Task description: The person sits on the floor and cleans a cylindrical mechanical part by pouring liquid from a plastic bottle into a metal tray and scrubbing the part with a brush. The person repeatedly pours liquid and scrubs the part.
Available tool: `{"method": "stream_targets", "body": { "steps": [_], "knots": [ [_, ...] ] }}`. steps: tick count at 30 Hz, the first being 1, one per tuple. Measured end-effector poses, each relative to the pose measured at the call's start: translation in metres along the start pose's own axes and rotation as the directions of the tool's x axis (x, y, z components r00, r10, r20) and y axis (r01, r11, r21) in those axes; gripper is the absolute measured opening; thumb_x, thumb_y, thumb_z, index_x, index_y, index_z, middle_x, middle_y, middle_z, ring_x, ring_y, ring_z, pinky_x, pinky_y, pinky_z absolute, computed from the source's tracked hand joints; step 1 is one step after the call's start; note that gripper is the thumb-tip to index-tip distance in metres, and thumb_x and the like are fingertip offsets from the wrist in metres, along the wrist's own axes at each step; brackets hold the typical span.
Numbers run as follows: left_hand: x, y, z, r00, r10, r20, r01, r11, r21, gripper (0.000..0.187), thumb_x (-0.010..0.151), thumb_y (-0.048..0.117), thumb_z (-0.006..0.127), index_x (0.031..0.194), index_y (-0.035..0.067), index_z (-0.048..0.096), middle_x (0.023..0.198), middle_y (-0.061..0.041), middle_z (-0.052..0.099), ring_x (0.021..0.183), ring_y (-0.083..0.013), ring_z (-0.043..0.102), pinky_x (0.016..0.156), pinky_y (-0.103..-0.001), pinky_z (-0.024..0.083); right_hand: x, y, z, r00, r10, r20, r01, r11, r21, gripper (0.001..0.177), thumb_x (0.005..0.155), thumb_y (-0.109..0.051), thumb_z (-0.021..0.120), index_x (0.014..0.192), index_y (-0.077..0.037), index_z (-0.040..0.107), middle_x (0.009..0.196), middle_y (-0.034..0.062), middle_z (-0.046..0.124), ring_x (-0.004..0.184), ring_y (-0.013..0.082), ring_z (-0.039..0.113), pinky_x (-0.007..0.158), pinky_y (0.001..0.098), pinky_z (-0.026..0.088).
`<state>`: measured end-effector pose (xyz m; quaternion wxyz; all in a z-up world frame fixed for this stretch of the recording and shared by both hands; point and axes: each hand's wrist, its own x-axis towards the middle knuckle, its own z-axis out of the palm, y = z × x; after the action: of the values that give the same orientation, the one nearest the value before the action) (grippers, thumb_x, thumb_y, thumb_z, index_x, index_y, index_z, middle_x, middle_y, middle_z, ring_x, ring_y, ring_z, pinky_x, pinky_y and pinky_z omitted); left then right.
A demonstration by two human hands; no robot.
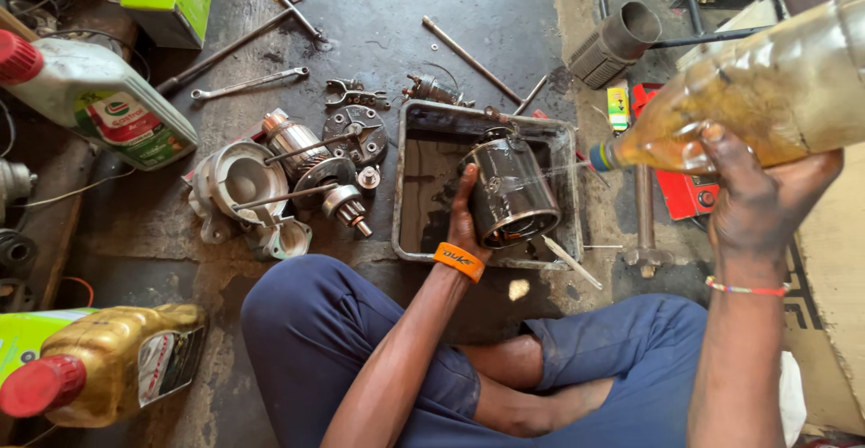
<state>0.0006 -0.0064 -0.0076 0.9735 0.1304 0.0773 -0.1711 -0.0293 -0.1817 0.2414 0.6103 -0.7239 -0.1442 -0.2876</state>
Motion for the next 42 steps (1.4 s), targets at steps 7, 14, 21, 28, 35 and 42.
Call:
{"method": "stream_targets", "body": {
  "steps": [7, 14, 21, 28, 35, 42],
  "knots": [
    [-0.002, 0.012, 0.001, 0.998, 0.060, -0.018, -0.059, 0.997, 0.052, 0.084, 0.089, 0.072, 0.067, 0.140, 0.007, 0.055, 0.112, -0.010, 0.067, 0.093, -0.0205, 0.071, 0.076, -0.038, 0.064, 0.009, -0.009, 0.011, 0.992, 0.065, 0.106, -0.061, 0.997, -0.043, 0.046, 0.094, 0.001, 0.074, 0.134, 0.007, 0.055, 0.119, 0.0113, 0.068, 0.104, 0.0189, 0.072, 0.099, 0.0316, 0.062],
    [0.002, 0.006, 0.000, 0.999, 0.019, 0.030, -0.021, 0.998, 0.057, 0.090, 0.080, 0.067, 0.074, 0.141, 0.004, 0.052, 0.119, -0.011, 0.068, 0.102, -0.0194, 0.072, 0.082, -0.037, 0.065, 0.011, 0.003, 0.019, 0.981, 0.037, 0.191, -0.014, 0.992, -0.122, 0.050, 0.093, 0.004, 0.074, 0.137, 0.008, 0.050, 0.123, 0.0126, 0.066, 0.109, 0.0211, 0.072, 0.103, 0.0339, 0.062],
    [0.003, 0.001, -0.006, 0.999, -0.032, -0.035, 0.033, 0.999, 0.018, 0.088, 0.079, 0.055, 0.081, 0.142, 0.002, 0.050, 0.118, -0.013, 0.066, 0.101, -0.0225, 0.072, 0.083, -0.039, 0.066, 0.021, 0.004, 0.022, 0.993, 0.007, 0.120, 0.014, 0.986, -0.168, 0.051, 0.095, 0.002, 0.075, 0.137, 0.009, 0.046, 0.130, 0.0140, 0.065, 0.115, 0.0226, 0.072, 0.107, 0.0350, 0.062],
    [0.002, 0.009, -0.004, 0.999, -0.036, -0.037, 0.035, 0.999, -0.023, 0.088, 0.076, 0.053, 0.081, 0.142, 0.004, 0.050, 0.119, -0.011, 0.066, 0.101, -0.0213, 0.073, 0.084, -0.040, 0.066, 0.008, -0.004, 0.005, 0.985, 0.092, 0.147, -0.071, 0.987, -0.142, 0.045, 0.094, 0.002, 0.072, 0.134, 0.010, 0.055, 0.124, 0.0133, 0.067, 0.112, 0.0198, 0.071, 0.107, 0.0317, 0.059],
    [0.005, 0.007, -0.004, 0.998, -0.010, -0.062, 0.015, 0.996, 0.088, 0.086, 0.078, 0.056, 0.079, 0.140, 0.004, 0.051, 0.116, -0.012, 0.067, 0.098, -0.0205, 0.073, 0.081, -0.037, 0.066, 0.020, 0.013, 0.014, 0.991, 0.022, 0.129, -0.017, 0.999, -0.040, 0.052, 0.094, 0.001, 0.073, 0.140, 0.004, 0.048, 0.131, 0.0113, 0.064, 0.118, 0.0206, 0.070, 0.110, 0.0332, 0.059],
    [0.015, -0.003, -0.016, 0.999, -0.040, -0.025, 0.042, 0.997, 0.058, 0.080, 0.082, 0.056, 0.077, 0.138, 0.004, 0.053, 0.110, -0.009, 0.066, 0.094, -0.0175, 0.071, 0.077, -0.035, 0.065, 0.021, 0.014, 0.014, 0.989, 0.022, 0.149, -0.015, 0.999, -0.048, 0.052, 0.096, 0.003, 0.073, 0.142, 0.003, 0.048, 0.132, 0.0114, 0.062, 0.123, 0.0204, 0.069, 0.115, 0.0332, 0.059]
  ]
}}
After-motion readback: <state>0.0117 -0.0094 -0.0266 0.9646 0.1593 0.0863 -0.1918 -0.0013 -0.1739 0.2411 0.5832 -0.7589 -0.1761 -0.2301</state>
